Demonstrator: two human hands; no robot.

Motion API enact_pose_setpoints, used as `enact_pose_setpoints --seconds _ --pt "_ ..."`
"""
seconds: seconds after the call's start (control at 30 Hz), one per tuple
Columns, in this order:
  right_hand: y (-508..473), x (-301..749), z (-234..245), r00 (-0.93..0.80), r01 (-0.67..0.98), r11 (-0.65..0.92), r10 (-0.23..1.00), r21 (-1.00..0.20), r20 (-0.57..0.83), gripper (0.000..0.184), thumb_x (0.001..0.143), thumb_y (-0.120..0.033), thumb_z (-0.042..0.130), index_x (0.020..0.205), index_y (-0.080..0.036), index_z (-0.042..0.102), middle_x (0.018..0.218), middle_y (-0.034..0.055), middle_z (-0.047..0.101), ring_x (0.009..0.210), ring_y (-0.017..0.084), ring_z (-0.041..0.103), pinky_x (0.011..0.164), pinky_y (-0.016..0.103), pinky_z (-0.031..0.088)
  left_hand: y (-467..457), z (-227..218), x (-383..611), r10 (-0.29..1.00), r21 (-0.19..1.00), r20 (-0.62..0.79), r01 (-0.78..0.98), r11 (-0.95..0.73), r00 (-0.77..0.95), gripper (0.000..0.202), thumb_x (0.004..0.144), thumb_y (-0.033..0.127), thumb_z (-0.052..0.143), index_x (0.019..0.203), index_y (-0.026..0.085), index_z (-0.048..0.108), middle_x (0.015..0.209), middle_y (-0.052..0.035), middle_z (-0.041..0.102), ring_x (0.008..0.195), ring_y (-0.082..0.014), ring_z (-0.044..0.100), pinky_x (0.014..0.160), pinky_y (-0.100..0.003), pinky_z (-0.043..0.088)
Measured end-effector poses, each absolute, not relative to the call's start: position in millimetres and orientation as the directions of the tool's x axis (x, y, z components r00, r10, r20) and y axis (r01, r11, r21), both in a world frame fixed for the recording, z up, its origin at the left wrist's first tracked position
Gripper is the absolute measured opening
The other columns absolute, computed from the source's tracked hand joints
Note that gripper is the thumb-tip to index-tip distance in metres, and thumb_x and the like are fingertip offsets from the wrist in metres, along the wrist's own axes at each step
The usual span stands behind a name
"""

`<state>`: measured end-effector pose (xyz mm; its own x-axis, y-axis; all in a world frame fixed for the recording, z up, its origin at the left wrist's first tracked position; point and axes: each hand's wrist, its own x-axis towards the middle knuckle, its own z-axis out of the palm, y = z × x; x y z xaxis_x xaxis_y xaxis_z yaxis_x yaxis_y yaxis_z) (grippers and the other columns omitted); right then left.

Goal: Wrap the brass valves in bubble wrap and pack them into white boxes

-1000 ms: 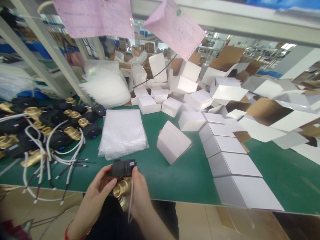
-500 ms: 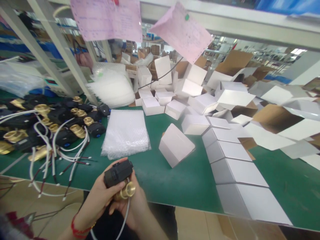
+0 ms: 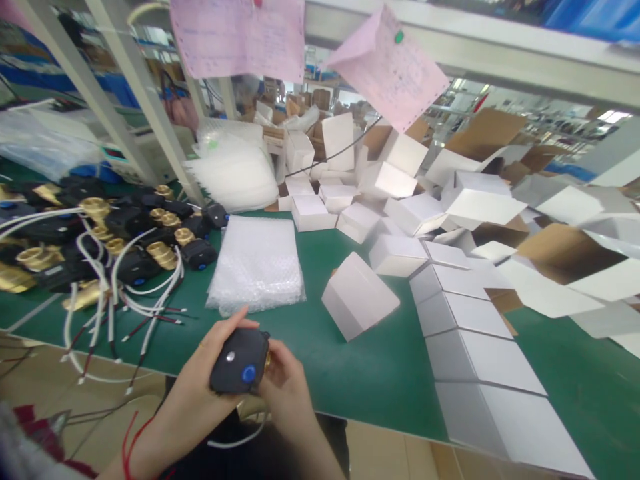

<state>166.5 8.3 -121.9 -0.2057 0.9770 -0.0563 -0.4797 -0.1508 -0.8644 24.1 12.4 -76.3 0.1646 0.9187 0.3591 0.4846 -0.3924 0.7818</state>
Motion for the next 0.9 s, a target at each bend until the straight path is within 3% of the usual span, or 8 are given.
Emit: enact_pose_setpoints --seconds 0.13,0.27,0.57,0.63,0.7,0.8,0.9 --pt "10.2 168.0 -125.9 -0.184 -0.454 -0.117 0.982 -0.883 -0.036 0.035 0.071 -0.032 0.088 0.102 -0.024 0.071 0.103 0.0037 0.073 0.101 0.023 0.066 0.092 0.034 0.054 6.5 -78.2 22.3 0.875 0.722 0.397 0.494 -0.484 0.277 0.093 0.076 0.0 0.058 0.155 0.036 0.023 0.128 -0.0062 0.059 0.116 -0.0236 0.059 0.104 -0.041 0.049" --pt "9.0 168.0 -127.5 -0.202 -0.428 -0.112 0.979 -0.897 -0.025 0.038 0.073 -0.034 0.086 0.107 -0.023 0.071 0.107 0.0053 0.073 0.106 0.026 0.065 0.097 0.037 0.052 4.0 -79.2 21.9 0.859 0.699 0.413 0.499 -0.512 0.303 0.089 0.08 0.002 0.058 0.155 0.035 0.023 0.127 -0.0069 0.059 0.116 -0.0244 0.058 0.103 -0.042 0.05" --pt "8.7 169.9 -124.5 -0.196 -0.431 -0.089 0.981 -0.898 -0.003 0.038 0.073 -0.038 0.086 0.105 -0.023 0.072 0.102 0.0046 0.074 0.099 0.024 0.067 0.091 0.035 0.055 3.0 -75.8 23.5 0.839 0.694 0.441 0.471 -0.544 0.319 0.085 0.08 0.001 0.058 0.153 0.035 0.03 0.129 -0.0068 0.06 0.119 -0.0231 0.057 0.106 -0.042 0.048" --pt "6.5 167.5 -126.5 -0.211 -0.466 -0.125 0.977 -0.876 -0.027 0.042 0.069 -0.042 0.088 0.102 -0.021 0.071 0.097 0.0048 0.074 0.09 0.022 0.07 0.083 0.032 0.058 5.7 -73.4 23.8 0.899 0.767 0.37 0.469 -0.438 0.235 0.077 0.079 0.008 0.065 0.148 0.031 0.039 0.129 -0.0077 0.061 0.118 -0.0249 0.059 0.104 -0.042 0.049" --pt "2.9 164.5 -127.4 -0.245 -0.503 -0.203 0.966 -0.84 -0.087 0.044 0.067 -0.048 0.088 0.093 -0.019 0.068 0.081 0.0034 0.073 0.068 0.018 0.069 0.065 0.028 0.059 11.3 -71.0 22.6 0.976 0.874 0.189 0.433 -0.219 0.111 0.069 0.076 0.02 0.071 0.141 0.025 0.048 0.128 -0.0094 0.063 0.115 -0.0273 0.061 0.101 -0.043 0.051" --pt "-2.3 161.7 -122.5 -0.245 -0.473 -0.317 0.944 -0.822 -0.223 0.051 0.067 -0.06 0.084 0.078 -0.018 0.058 0.054 -0.0015 0.064 0.04 0.012 0.057 0.041 0.02 0.049 22.8 -70.6 17.1 0.993 0.958 -0.116 0.267 0.105 0.026 0.064 0.07 0.038 0.077 0.129 0.017 0.058 0.12 -0.0118 0.068 0.105 -0.0301 0.066 0.095 -0.043 0.053" --pt "-3.9 163.9 -109.9 -0.185 -0.381 -0.364 0.93 -0.85 -0.316 0.059 0.065 -0.069 0.08 0.071 -0.018 0.052 0.044 -0.0032 0.057 0.033 0.009 0.049 0.032 0.015 0.039 30.5 -74.4 10.8 0.977 0.97 -0.211 0.128 0.205 0.039 0.059 0.071 0.05 0.076 0.117 0.015 0.067 0.112 -0.012 0.073 0.105 -0.0318 0.066 0.094 -0.04 0.052"
